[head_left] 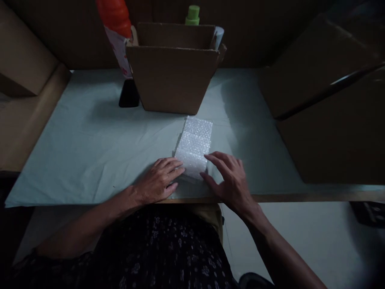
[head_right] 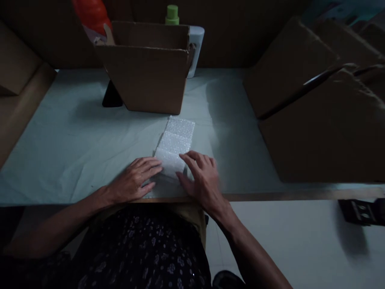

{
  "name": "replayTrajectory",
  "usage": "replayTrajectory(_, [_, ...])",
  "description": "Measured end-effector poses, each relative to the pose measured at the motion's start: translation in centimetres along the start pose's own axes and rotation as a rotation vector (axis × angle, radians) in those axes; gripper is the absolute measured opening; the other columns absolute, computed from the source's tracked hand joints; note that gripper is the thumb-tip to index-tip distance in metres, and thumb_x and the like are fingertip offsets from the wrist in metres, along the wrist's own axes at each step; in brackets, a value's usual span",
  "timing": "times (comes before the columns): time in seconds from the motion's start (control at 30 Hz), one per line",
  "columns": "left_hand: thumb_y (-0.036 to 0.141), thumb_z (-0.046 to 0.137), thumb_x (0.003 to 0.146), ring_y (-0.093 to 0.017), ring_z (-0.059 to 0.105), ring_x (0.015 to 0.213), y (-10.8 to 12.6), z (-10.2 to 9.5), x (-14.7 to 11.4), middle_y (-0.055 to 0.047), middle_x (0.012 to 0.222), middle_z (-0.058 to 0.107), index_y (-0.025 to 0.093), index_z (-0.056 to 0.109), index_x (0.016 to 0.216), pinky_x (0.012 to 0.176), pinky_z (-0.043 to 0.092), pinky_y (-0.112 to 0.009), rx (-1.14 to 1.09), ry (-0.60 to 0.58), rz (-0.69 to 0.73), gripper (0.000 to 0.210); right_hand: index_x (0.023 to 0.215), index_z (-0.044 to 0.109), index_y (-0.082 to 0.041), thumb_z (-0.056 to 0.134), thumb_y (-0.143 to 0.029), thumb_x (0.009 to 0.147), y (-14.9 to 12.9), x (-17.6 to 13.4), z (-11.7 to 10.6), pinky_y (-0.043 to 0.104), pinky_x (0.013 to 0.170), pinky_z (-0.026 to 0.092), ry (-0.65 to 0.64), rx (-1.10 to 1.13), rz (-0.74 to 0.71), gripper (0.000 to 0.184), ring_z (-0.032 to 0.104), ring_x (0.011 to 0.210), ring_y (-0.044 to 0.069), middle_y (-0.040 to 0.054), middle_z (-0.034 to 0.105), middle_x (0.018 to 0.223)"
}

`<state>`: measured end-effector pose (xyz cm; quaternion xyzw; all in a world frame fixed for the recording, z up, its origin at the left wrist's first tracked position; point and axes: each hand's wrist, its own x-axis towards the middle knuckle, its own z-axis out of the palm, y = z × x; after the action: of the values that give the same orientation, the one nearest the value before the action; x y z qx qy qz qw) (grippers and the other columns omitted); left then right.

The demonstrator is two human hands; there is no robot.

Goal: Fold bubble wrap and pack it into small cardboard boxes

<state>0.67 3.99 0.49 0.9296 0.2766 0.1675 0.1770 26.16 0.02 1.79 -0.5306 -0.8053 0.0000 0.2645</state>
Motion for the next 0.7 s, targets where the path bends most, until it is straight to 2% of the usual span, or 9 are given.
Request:
replayTrajectory(0.1, [0.017, 0.064, 0.088, -0.030, 0.054, 0.131, 0.0, -0.2, 0.2, -0.013, 0.137, 0.063, 0.015, 0.054, 0.135, 0.107, 0.048, -0.049, 0.003, -0.034, 0.000, 0.048, 0.124, 0.061, -0.017, 0.062, -0.026, 0.095, -0.9, -1.0, -1.1, 0.041, 0.087, 0.043, -0.132, 0.011, -0.150, 0.031, 0.062, 0.103, 0.027, 0.0134, 0.068, 0.121])
replayTrajectory(0.2, [0.018, 0.064, 0.088, -0.029, 0.056, 0.128, 0.1, -0.3, 0.4, -0.012, 0.134, 0.065, 0.016, 0.054, 0.134, 0.106, 0.048, -0.047, 0.030, -0.014, -0.015, 0.047, 0.116, 0.064, -0.018, 0.060, -0.021, 0.095, -1.5, -1.3, -0.4, 0.041, 0.085, 0.042, -0.221, -0.041, -0.183, 0.022, 0.062, 0.099, 0.026, 0.0120, 0.070, 0.119])
replayTrajectory(0.33, [0.016, 0.064, 0.087, -0.029, 0.058, 0.124, 0.3, -0.2, 0.7, -0.013, 0.131, 0.067, 0.014, 0.056, 0.132, 0.103, 0.048, -0.046, 0.052, 0.011, -0.021, 0.046, 0.098, 0.067, -0.020, 0.054, -0.010, 0.096, -1.3, -0.7, 1.2, 0.038, 0.081, 0.041, -0.131, -0.062, -0.150, 0.016, 0.063, 0.085, 0.021, 0.0068, 0.076, 0.105])
replayTrajectory(0.47, [0.011, 0.052, 0.093, -0.026, 0.066, 0.109, 0.6, -0.1, 1.0, -0.010, 0.114, 0.075, 0.014, 0.064, 0.120, 0.096, 0.051, -0.045, -0.028, 0.105, -0.052, 0.030, 0.093, 0.065, -0.020, 0.052, -0.014, 0.098, -1.1, 0.1, 0.6, 0.036, 0.079, 0.044, -0.136, 0.177, -0.043, 0.015, 0.065, 0.078, 0.019, 0.0044, 0.076, 0.091])
replayTrajectory(0.53, [0.012, 0.051, 0.094, -0.023, 0.069, 0.098, 0.9, -0.2, 1.2, -0.008, 0.103, 0.077, 0.015, 0.068, 0.112, 0.091, 0.052, -0.041, -0.143, 0.178, -0.123, 0.025, 0.093, 0.064, -0.020, 0.051, -0.016, 0.099, -1.2, 0.2, -0.2, 0.034, 0.077, 0.046, -0.180, 0.303, 0.039, 0.015, 0.066, 0.077, 0.018, 0.0029, 0.075, 0.087])
replayTrajectory(0.6, [0.014, 0.054, 0.093, -0.020, 0.070, 0.093, 1.2, -0.4, 1.4, -0.007, 0.101, 0.077, 0.015, 0.070, 0.109, 0.088, 0.054, -0.037, -0.286, 0.202, -0.234, 0.023, 0.097, 0.064, -0.021, 0.052, -0.020, 0.100, -1.2, 0.1, -1.0, 0.033, 0.074, 0.048, -0.181, 0.342, 0.101, 0.013, 0.066, 0.077, 0.018, 0.0024, 0.075, 0.088])
replayTrajectory(0.7, [0.015, 0.056, 0.090, -0.018, 0.071, 0.087, 1.2, -0.7, 2.0, -0.006, 0.099, 0.078, 0.015, 0.071, 0.112, 0.084, 0.056, -0.031, -0.445, 0.154, -0.408, 0.026, 0.107, 0.063, -0.021, 0.058, -0.026, 0.099, -1.2, -0.5, -1.6, 0.034, 0.075, 0.047, -0.007, 0.224, 0.086, 0.010, 0.067, 0.083, 0.020, 0.0051, 0.075, 0.097])
